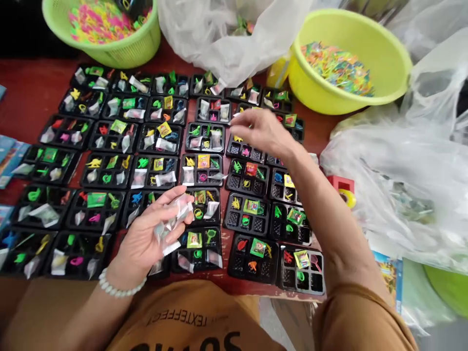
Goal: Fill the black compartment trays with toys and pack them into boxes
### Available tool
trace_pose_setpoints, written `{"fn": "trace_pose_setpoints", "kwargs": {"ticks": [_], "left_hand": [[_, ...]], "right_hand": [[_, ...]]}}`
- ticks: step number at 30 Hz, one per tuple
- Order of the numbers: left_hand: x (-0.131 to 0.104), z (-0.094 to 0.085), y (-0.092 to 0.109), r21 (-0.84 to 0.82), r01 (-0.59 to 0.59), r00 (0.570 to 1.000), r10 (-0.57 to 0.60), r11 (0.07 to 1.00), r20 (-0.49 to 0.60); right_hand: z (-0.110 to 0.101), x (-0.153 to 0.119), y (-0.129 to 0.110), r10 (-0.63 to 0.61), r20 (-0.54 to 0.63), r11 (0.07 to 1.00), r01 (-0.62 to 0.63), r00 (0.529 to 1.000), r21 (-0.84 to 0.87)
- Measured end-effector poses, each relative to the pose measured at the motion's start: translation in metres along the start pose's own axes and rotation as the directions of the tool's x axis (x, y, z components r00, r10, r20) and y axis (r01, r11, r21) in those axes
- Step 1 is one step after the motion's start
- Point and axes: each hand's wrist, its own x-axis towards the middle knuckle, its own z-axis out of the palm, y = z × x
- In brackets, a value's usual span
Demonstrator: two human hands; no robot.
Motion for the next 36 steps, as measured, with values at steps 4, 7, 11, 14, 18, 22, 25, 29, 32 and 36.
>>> {"fn": "trace_pose_setpoints", "kwargs": {"ticks": [4, 7, 11, 14, 18, 22, 25, 29, 32, 36], "left_hand": [[-0.003, -0.003, -0.006, -0.017, -0.041, 0.999, 0.041, 0.999, -0.009], [-0.009, -0.004, -0.009, -0.032, -0.015, 0.999, 0.016, 0.999, 0.035], [-0.014, -0.005, -0.011, -0.034, 0.088, 0.987, -0.082, 0.996, 0.141], [-0.014, -0.006, -0.013, -0.040, 0.127, 0.983, -0.120, 0.991, 0.142], [-0.010, -0.006, -0.013, -0.030, 0.070, 0.992, -0.066, 0.997, 0.106], [-0.006, -0.004, -0.010, -0.020, 0.047, 0.994, -0.045, 0.999, 0.099], [-0.006, -0.001, -0.007, -0.023, 0.066, 0.994, -0.064, 0.998, 0.091], [-0.006, 0.000, -0.004, -0.010, 0.081, 0.995, -0.081, 0.997, 0.053], [-0.005, -0.002, -0.002, -0.003, 0.093, 0.996, -0.093, 0.996, 0.001], [-0.001, -0.002, 0.001, -0.001, 0.108, 0.991, -0.108, 0.994, -0.082]], "right_hand": [[0.024, -0.081, -0.065, -0.434, 0.431, 0.853, 0.206, 0.791, 0.480], [0.044, -0.124, -0.093, -0.567, 0.338, 0.793, 0.387, 0.751, 0.470], [0.055, -0.143, -0.100, -0.637, 0.264, 0.755, 0.517, 0.725, 0.403], [0.050, -0.144, -0.100, -0.679, 0.258, 0.725, 0.571, 0.687, 0.385], [0.032, -0.136, -0.097, -0.658, 0.176, 0.717, 0.539, 0.732, 0.443], [0.013, -0.111, -0.076, -0.424, 0.171, 0.823, 0.300, 0.889, 0.481], [0.001, -0.081, -0.043, -0.147, 0.029, 0.890, 0.120, 0.989, 0.440], [-0.022, -0.030, 0.020, 0.198, -0.296, 0.919, -0.071, 0.934, 0.389], [-0.043, 0.004, 0.064, 0.375, -0.432, 0.920, -0.272, 0.820, 0.283], [-0.060, 0.034, 0.105, 0.376, -0.495, 0.912, -0.406, 0.783, 0.051]]}}
